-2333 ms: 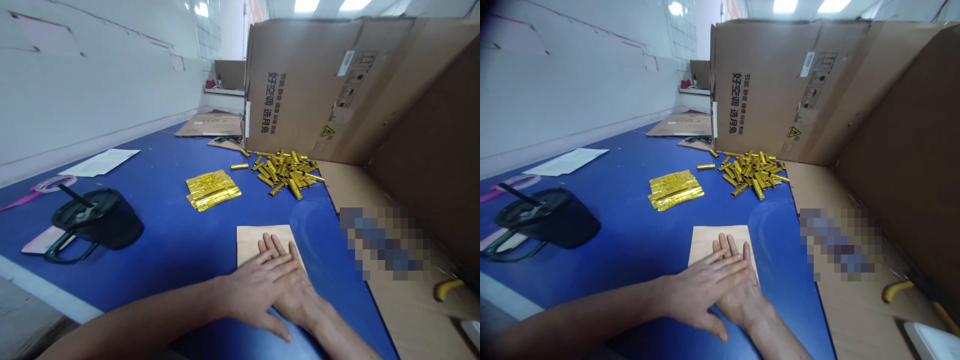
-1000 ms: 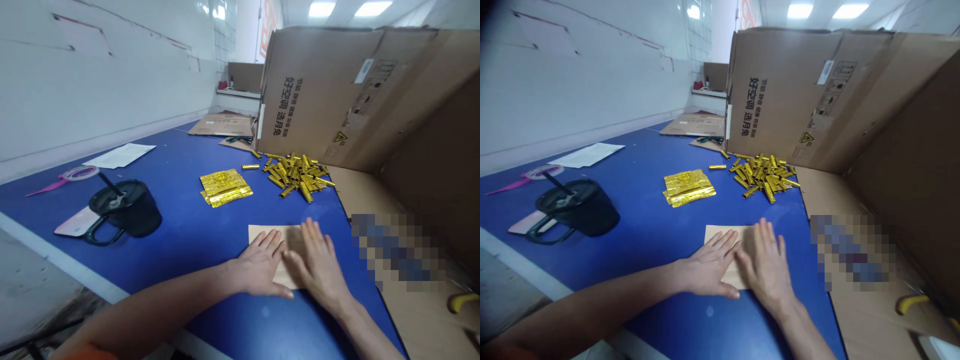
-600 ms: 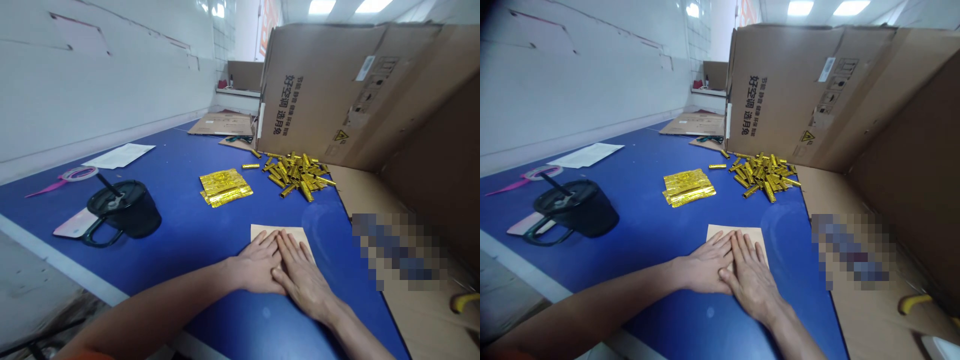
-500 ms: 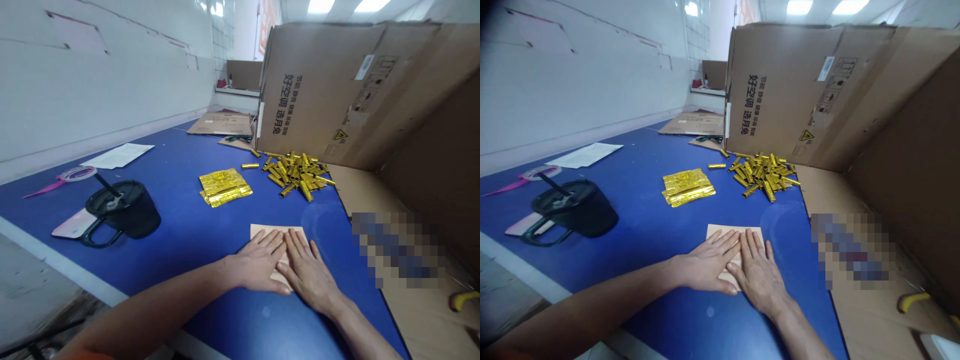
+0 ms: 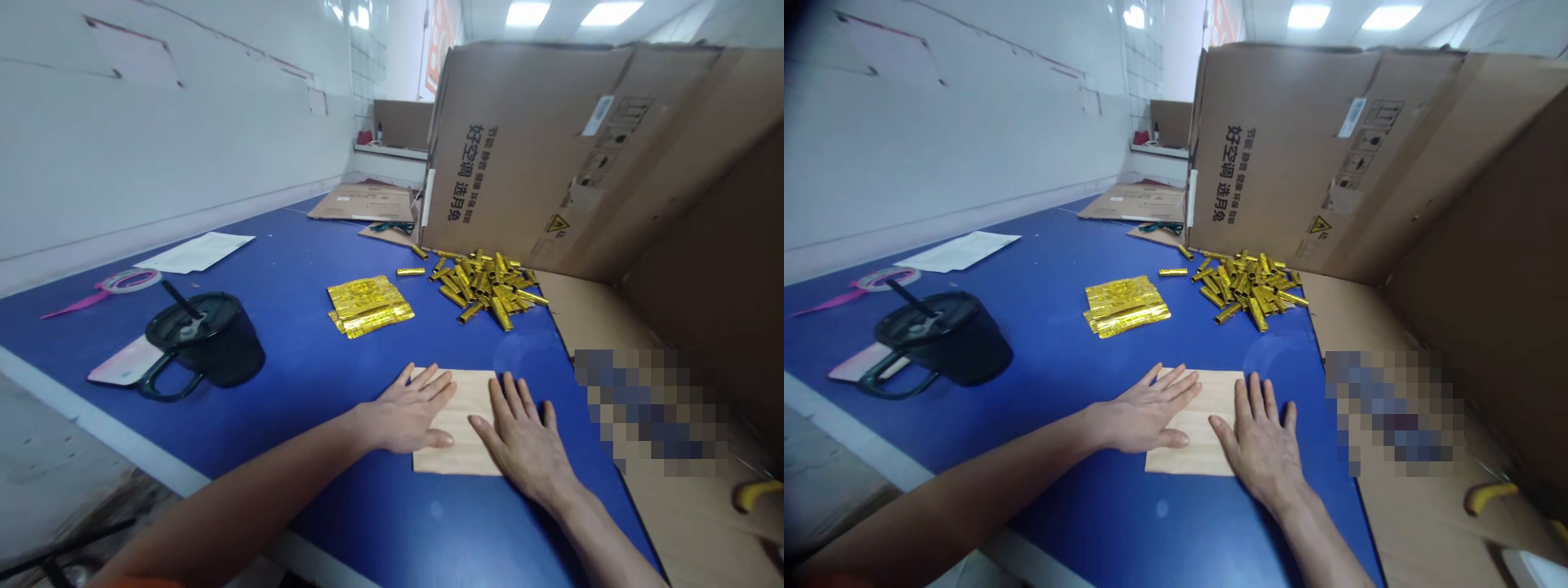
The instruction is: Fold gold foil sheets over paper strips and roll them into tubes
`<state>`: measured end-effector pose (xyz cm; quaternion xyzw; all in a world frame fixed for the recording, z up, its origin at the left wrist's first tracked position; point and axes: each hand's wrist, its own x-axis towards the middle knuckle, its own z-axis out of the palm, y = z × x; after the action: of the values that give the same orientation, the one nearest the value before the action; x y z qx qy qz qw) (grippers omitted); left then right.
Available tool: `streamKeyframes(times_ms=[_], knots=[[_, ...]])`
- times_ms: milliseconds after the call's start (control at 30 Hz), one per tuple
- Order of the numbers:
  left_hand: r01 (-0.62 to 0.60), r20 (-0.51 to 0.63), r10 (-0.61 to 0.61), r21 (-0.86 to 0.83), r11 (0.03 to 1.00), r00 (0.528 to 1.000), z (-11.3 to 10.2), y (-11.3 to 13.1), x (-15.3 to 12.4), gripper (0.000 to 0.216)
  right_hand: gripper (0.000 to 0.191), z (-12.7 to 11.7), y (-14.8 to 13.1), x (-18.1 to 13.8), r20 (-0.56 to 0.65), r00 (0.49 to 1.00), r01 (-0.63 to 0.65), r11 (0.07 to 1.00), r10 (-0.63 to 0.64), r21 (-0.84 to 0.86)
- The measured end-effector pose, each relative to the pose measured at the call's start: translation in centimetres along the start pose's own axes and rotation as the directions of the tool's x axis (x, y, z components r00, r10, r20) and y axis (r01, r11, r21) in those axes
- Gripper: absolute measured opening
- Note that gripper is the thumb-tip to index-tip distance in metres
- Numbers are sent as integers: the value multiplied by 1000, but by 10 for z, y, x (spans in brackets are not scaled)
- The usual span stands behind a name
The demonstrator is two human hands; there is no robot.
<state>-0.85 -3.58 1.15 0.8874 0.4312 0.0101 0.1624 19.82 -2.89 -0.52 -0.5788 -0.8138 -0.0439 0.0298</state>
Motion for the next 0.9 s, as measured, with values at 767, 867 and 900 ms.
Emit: streamKeyframes(times_ms=[767,867,900], knots=[[30,26,-31,19,999,999,-11,-15,-7,100,33,-13,-5,-7,-76,919,389,862,-387,324],[-6,-38,8,33,999,999,-12,-5,-8,95,26,-11,-4,-6,-125,925,378,854,-358,357],[-25,-54,26,22,999,998,-14,-2,-8,87,25,-11,-4,-6,-143,930,366,850,-337,377]])
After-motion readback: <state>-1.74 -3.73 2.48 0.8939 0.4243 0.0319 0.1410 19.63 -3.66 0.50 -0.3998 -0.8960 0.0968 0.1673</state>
